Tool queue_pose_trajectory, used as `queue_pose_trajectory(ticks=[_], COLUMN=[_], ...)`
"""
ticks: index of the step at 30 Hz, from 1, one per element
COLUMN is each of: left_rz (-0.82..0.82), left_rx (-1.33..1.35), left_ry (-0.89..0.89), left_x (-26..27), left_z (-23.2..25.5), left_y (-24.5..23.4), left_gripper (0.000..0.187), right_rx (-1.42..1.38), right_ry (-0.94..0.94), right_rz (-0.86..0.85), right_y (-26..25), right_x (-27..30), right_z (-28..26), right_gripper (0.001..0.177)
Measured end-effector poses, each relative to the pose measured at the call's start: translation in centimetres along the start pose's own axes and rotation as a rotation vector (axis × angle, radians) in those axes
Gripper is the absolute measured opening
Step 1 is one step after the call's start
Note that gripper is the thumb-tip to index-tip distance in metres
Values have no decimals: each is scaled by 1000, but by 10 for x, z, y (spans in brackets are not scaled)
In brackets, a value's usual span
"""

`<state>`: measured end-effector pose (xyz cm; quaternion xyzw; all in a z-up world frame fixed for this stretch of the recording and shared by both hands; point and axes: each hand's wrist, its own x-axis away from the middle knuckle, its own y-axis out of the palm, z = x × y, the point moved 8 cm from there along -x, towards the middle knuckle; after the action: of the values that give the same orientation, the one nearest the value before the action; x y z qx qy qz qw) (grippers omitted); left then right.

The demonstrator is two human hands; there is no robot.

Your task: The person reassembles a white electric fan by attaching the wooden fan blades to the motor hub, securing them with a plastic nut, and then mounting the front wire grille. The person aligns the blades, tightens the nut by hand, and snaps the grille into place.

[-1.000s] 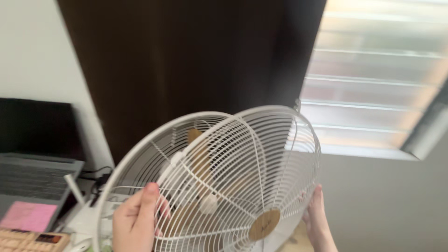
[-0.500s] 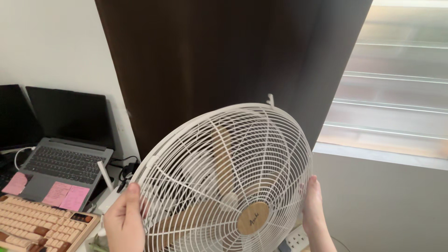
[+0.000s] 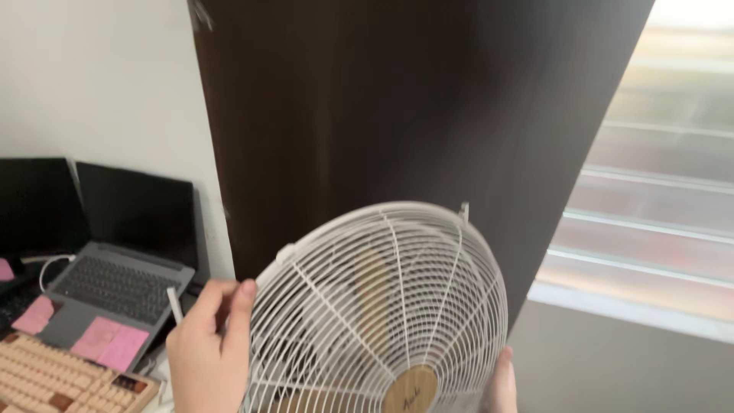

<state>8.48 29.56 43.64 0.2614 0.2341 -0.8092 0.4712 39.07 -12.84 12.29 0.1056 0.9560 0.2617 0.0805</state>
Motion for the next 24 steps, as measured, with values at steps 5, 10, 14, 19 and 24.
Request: queue_pose_trajectory(ticks=[5,10,14,19,24], left_rz=[19,16,-4,-50,-18], left_rx=[54,20,12,-24,-163], left_ry=[-59,10,73,14,183], left_x=[-2,-12,-19,-18,-11], left_z=[6,13,21,20,45], left_y=[0,-2,2,7,10], left_gripper=[21,21,19,21,23], right_rx=[-33,-82,-117,-134,-139], right_ry=[25,86,142,197,239], right_rz=[80,29,45,64,70], right_y=[-25,-4,15,25,32], right_x=[-29,-18,-1,20,35], right_z=[42,44,36,26,22], right_gripper=[68,69,68,68,68])
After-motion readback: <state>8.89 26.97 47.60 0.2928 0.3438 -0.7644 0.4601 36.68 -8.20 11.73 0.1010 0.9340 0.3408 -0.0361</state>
